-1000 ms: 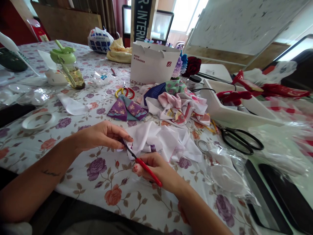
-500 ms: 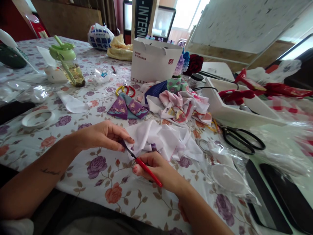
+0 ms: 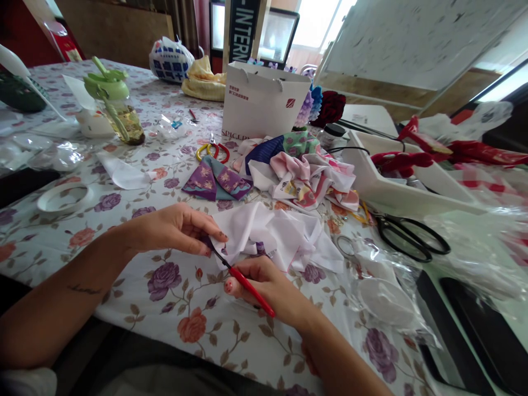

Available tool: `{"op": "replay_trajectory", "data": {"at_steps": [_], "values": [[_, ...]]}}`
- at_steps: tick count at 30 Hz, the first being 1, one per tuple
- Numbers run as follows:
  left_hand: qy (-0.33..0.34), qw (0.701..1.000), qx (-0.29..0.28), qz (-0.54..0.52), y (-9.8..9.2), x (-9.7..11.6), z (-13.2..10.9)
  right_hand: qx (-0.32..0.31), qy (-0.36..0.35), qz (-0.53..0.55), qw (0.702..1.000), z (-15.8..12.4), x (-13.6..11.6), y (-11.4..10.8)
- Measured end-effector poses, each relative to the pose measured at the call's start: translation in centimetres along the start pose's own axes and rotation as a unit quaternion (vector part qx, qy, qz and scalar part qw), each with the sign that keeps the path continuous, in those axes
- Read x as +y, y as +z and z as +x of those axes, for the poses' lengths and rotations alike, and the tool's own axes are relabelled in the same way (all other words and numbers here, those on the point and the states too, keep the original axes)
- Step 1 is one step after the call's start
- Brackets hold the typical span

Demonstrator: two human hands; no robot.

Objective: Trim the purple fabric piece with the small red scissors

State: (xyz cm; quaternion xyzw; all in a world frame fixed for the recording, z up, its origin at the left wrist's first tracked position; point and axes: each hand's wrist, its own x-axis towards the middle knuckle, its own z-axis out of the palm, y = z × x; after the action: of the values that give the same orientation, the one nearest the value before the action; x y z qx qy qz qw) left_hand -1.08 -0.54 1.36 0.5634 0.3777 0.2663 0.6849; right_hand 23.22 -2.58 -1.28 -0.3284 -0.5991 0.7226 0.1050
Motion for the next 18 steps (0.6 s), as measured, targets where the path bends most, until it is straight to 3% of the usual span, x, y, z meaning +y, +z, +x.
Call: {"op": "replay_trajectory", "data": {"at_steps": [18], "values": [[0.0,1.0,0.003,0.022,-0.01,0.32,-0.08,0.003,-0.002,0.005,1.0,0.05,0.42,-0.05]]}}
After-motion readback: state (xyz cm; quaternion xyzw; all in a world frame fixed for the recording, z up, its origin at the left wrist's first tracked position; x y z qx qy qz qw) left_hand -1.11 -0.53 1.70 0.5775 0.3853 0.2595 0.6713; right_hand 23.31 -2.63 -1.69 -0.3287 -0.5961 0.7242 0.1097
